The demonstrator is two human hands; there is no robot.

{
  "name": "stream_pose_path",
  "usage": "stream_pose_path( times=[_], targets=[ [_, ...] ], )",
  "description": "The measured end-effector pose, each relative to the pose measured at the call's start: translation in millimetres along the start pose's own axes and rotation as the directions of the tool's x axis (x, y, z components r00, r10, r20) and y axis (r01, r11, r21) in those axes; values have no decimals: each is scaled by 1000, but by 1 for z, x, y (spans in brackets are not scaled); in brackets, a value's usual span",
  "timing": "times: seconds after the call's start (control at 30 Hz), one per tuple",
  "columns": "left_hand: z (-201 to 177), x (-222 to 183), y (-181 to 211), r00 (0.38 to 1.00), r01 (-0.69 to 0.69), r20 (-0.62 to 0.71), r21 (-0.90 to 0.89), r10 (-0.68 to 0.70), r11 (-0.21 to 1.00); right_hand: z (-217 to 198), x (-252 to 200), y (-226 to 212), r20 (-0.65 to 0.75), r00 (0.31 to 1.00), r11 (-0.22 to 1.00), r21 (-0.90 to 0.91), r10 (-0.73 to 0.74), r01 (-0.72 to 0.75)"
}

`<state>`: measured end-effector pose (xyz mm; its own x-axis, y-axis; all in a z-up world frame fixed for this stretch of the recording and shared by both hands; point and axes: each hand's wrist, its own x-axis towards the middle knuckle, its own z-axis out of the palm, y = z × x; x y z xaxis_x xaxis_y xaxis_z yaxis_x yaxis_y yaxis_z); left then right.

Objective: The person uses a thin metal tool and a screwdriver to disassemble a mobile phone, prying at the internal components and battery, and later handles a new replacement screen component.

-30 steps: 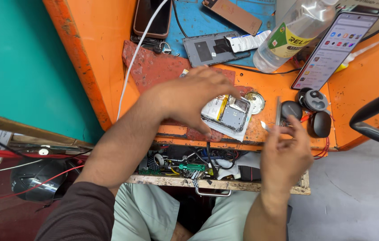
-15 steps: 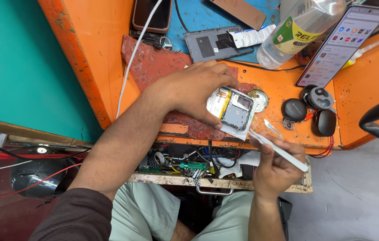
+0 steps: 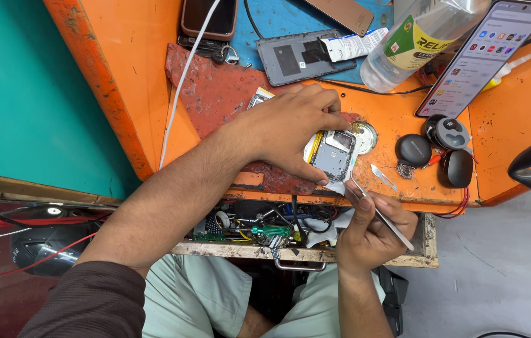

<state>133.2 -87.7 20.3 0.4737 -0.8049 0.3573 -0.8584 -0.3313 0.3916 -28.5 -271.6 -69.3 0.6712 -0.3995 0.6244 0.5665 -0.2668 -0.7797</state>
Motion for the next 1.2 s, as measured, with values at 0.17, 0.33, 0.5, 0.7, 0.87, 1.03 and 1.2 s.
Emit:
stream_pose_path(
  times=[0.17,0.33,0.5,0.7,0.87,1.03,1.2],
  targets=[
    [1,0,0,999,35,12,-59,-34,998,3,-4,3,1,996,988,-128,-84,83],
    [3,3,0,1000,-1,-8,-24,1,1000,3,-7,3,35,978,912,-355,-205,204],
    [3,5,-3,1000,-28,3,-9,28,1000,6,-7,5,70,943,817,-483,-324,316],
    [4,4,-4,999,-44,-9,-14,44,999,6,-7,7,77,936,811,-477,-344,338],
    [6,3,-6,999,-44,-18,-20,43,999,6,-6,7,116,910,768,-500,-399,400],
    [6,3,-7,999,-43,-9,-46,43,998,4,-5,9,120,907,786,-462,-404,411],
    [6,4,-8,999,-50,-8,-47,50,998,0,-4,12,144,899,768,-475,-414,430]
  ],
)
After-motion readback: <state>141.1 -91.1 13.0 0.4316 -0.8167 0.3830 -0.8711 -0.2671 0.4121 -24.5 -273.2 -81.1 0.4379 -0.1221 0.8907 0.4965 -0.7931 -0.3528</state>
